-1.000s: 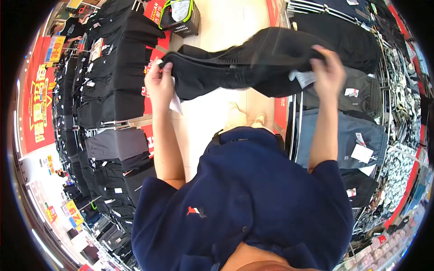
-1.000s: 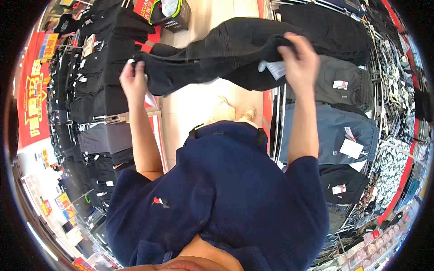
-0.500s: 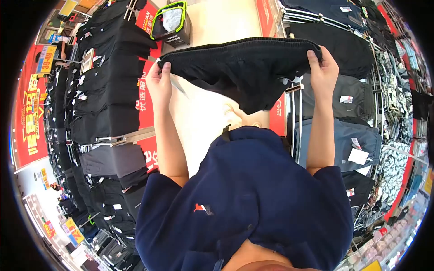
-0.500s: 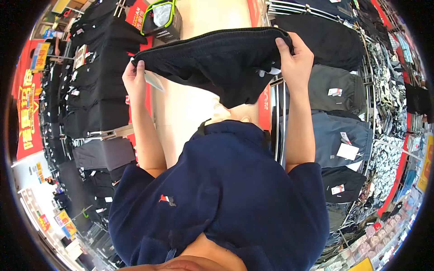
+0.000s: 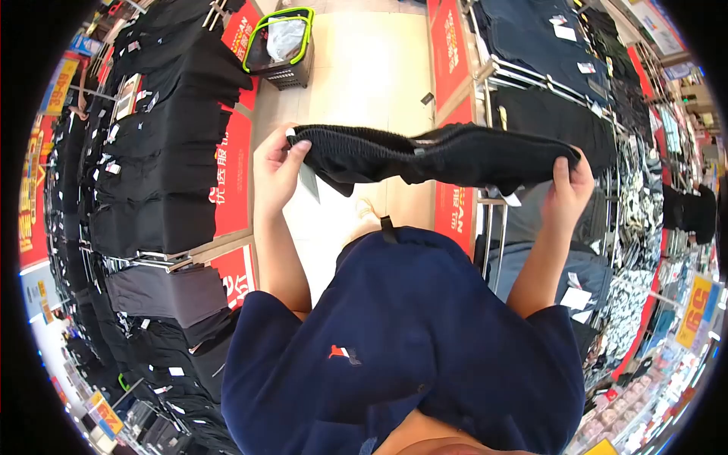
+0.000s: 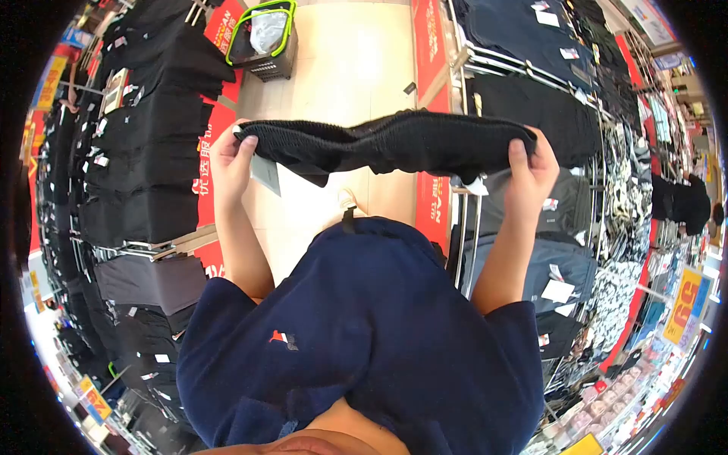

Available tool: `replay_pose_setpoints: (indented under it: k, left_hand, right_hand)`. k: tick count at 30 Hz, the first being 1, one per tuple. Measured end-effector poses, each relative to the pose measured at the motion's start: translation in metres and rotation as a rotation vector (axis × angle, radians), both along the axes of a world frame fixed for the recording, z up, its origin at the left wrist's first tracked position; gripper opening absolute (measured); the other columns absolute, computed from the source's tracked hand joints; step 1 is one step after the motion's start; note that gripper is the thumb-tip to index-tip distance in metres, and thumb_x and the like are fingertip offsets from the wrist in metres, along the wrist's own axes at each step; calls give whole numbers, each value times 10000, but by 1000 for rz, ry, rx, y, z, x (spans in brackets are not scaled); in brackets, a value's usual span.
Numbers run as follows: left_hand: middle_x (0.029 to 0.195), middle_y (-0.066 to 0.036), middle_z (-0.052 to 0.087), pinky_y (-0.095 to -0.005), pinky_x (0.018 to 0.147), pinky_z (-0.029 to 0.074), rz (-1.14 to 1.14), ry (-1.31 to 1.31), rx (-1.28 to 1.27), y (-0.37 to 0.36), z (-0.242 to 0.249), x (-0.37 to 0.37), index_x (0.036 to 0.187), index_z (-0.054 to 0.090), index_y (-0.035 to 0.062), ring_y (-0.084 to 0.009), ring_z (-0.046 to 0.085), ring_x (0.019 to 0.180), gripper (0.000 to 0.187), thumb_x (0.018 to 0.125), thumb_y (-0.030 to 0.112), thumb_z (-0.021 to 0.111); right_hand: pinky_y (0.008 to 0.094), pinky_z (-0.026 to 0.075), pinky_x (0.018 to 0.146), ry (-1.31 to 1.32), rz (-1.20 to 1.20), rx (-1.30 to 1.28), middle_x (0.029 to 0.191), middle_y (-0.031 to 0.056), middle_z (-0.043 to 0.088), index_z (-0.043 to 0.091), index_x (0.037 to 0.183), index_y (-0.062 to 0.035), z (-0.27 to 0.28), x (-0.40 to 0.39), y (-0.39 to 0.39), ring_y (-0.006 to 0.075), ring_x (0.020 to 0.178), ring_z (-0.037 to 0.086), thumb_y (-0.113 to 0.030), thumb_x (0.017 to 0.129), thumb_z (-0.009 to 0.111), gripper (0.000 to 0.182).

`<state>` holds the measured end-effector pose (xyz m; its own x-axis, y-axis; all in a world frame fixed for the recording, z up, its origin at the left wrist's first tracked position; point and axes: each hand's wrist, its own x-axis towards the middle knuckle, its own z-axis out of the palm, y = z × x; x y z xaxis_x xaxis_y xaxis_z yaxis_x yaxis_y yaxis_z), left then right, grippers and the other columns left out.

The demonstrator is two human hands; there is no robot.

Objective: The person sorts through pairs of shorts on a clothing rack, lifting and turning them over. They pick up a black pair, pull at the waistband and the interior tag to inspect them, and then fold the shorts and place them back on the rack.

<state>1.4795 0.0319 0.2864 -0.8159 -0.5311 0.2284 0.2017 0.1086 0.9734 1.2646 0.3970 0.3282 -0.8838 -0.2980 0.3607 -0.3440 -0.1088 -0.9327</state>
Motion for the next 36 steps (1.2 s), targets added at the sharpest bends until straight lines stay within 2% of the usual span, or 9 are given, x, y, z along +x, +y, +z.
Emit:
replay_pose_setpoints:
  k: [7,9,12,15,16,19,28,33,36]
  left_hand:
    - [946,-26,592,-226,796,457,-137,-109,181,-46,5,-2,1268,492,19,-81,553,868,408,875,-24,594]
    - [949,-26,578,-237,801,452,-228,-190,209,-57,7,-4,1301,471,28,-84,552,859,441,877,0,593]
    - [1063,-62,606,-263,852,437,-258,-208,-125,-71,2,-13,1314,478,46,-124,549,948,435,891,-27,546]
    - [1164,-66,597,-275,866,428,-357,-273,-294,-92,3,-22,1307,485,43,-142,543,996,432,886,-46,528]
    - [1198,-65,591,-278,869,425,-405,-311,-309,-99,2,-24,1305,487,41,-147,541,1010,432,885,-51,523]
    - [1143,-92,609,-267,778,455,-339,-261,-462,-114,-1,-35,1223,544,69,-178,581,951,378,867,-57,529]
    - [998,-39,609,-256,753,450,-272,-470,-201,-142,-11,-63,1129,581,44,-111,545,845,304,834,-27,600]
    - [902,0,613,-193,787,426,116,-147,211,-165,-32,-72,1095,587,-42,-55,531,818,194,909,12,584]
    - [857,29,593,-168,699,405,300,-62,64,-175,-37,-78,1005,619,-36,-31,506,769,118,926,46,588]
  right_hand:
    - [261,432,872,-53,40,2,981,56,629,567,1087,45,20,-5,-75,120,916,579,-94,931,595,211]
    - [261,436,873,-62,97,50,1014,73,622,496,1198,15,16,-13,-89,120,931,579,-70,930,587,295]
    - [245,446,835,-46,127,184,1030,110,622,397,1292,-15,35,-6,-123,117,926,577,-23,924,570,406]
    - [233,423,867,41,118,316,1101,75,597,446,1286,-16,32,-15,-134,123,975,560,44,898,535,403]
    - [220,404,874,261,78,482,1082,45,592,514,1222,-8,35,-19,-139,108,971,541,68,872,534,359]
    - [214,397,864,83,156,565,1062,45,583,551,1173,7,42,-17,-148,90,957,526,84,854,530,329]
    - [230,439,781,98,188,673,1009,58,628,606,1083,18,31,-26,-172,90,871,561,89,821,580,273]
    - [198,418,747,-32,-16,335,959,28,620,627,1058,31,12,-59,-177,72,847,551,61,849,590,214]
    - [173,400,714,-144,-40,136,898,17,607,620,1071,27,3,-82,-186,36,758,515,18,880,602,192]
